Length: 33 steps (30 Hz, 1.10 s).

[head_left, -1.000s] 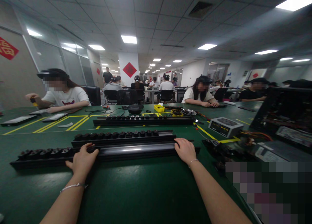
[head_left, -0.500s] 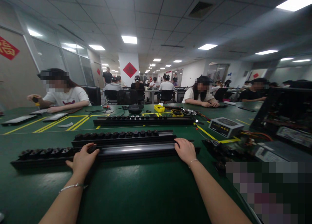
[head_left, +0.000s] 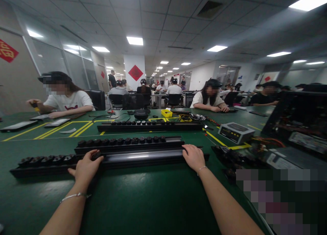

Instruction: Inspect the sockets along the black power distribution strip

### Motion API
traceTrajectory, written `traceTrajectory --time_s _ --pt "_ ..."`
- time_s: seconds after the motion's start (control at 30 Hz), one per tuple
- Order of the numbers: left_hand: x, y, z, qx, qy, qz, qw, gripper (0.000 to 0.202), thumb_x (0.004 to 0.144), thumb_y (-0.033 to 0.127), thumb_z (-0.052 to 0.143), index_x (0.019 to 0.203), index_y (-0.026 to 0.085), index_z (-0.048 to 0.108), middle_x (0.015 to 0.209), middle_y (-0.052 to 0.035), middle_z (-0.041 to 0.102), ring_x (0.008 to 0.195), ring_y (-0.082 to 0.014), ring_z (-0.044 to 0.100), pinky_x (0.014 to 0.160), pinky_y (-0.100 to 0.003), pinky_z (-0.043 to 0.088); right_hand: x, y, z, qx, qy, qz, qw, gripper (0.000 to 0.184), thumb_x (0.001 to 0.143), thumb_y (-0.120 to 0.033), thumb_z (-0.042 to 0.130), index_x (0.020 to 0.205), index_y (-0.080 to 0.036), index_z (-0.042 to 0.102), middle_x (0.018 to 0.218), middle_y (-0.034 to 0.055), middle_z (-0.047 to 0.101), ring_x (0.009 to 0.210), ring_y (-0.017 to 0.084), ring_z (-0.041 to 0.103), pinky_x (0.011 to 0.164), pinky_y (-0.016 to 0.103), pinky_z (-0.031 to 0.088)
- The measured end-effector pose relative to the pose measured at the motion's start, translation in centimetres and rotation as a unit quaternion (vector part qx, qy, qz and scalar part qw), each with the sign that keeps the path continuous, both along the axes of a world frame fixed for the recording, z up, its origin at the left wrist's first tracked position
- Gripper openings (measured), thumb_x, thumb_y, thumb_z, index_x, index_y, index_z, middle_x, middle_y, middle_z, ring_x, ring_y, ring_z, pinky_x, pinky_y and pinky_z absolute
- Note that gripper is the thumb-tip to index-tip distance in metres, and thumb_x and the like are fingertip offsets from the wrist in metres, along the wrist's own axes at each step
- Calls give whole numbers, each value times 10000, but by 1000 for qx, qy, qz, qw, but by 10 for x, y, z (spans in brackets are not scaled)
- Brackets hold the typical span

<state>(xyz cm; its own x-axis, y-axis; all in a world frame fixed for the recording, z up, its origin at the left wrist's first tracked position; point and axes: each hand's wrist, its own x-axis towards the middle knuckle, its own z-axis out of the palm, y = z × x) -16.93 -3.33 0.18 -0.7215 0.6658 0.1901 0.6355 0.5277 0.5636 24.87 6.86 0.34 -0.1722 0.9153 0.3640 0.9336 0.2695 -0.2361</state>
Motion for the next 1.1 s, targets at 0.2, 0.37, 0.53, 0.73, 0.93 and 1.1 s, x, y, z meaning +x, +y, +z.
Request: traceTrajectory --time_s 0.2,0.37,0.53,0.73,0.93,1.1 --pt "-2 1 -2 -3 2 -5 1000 442 756 534 388 1101 296 530 1134 -82 609 1148 -345 445 987 -656 72 0 0 -1 7 7 3 1000 383 843 -334 327 1110 -231 582 1164 33 588 1130 187 452 943 361 297" --pt "-2 4 -4 -33 10 -19 999 455 747 533 423 1125 305 534 1135 -64 609 1129 -355 453 958 -693 51 0 1 -2 14 7 6 1000 376 839 -325 335 1102 -227 585 1160 29 590 1122 185 457 935 360 305" --pt "3 5 -4 -37 15 -23 999 454 750 537 421 1130 316 535 1153 -71 594 1155 -366 425 950 -709 39 0 1 -2 8 1 -2 1000 376 841 -327 334 1107 -233 584 1170 29 586 1134 182 448 941 361 301" --pt "14 5 -7 5 60 0 998 604 746 557 395 1270 256 387 1419 -65 327 1305 -339 210 980 -697 63 0 0 0 0 -2 1 1000 401 847 -348 311 1124 -228 575 1171 33 582 1140 186 445 950 375 299" --pt "11 6 -10 -20 84 -12 996 578 768 598 313 1204 266 495 1434 -21 309 1323 -316 178 1024 -652 22 0 0 1 -1 -6 0 1000 394 846 -336 317 1125 -229 574 1170 37 582 1135 186 450 941 369 307" --pt "10 5 -8 -18 50 -31 998 507 779 571 332 1184 322 510 1384 17 396 1309 -309 210 1009 -663 -28 0 0 -1 8 -2 2 1000 389 845 -334 324 1120 -230 578 1169 30 586 1129 186 453 937 363 309"
